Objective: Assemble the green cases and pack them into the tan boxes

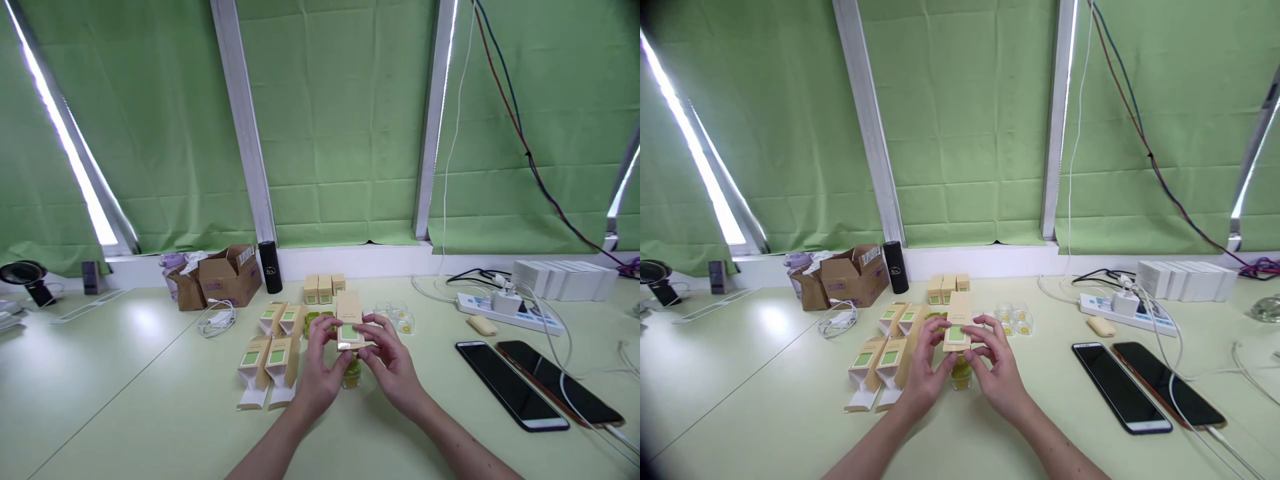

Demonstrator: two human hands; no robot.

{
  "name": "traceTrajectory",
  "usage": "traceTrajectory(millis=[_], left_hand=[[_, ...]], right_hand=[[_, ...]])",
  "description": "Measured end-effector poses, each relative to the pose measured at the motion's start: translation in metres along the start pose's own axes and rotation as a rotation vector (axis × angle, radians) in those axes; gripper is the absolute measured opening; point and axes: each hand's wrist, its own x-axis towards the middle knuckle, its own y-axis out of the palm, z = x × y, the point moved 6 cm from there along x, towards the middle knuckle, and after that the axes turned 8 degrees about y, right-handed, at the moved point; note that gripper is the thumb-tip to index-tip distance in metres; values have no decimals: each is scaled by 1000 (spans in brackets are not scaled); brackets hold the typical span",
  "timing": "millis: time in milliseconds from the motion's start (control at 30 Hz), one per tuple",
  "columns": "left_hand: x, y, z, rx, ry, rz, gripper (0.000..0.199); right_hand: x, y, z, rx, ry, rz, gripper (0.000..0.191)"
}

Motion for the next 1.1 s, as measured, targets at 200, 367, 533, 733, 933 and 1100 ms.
traceTrajectory(millis=[200,367,533,733,933,1100], left_hand=[[-1,0,1,14,-14,-24,35],[-1,0,1,7,-19,-33,33],[-1,-1,2,9,-27,-42,32],[0,-1,2,11,-34,-42,28],[0,-1,1,14,-39,-47,28],[-1,-1,-3,-44,-18,2,32]], right_hand=[[0,0,0,-6,11,-15,30],[0,0,-2,-2,20,-12,30],[0,-1,-3,-1,21,-14,31],[0,-1,-2,1,25,-14,30],[-1,0,1,-13,26,-17,29],[-2,0,6,-63,-7,-14,31]])
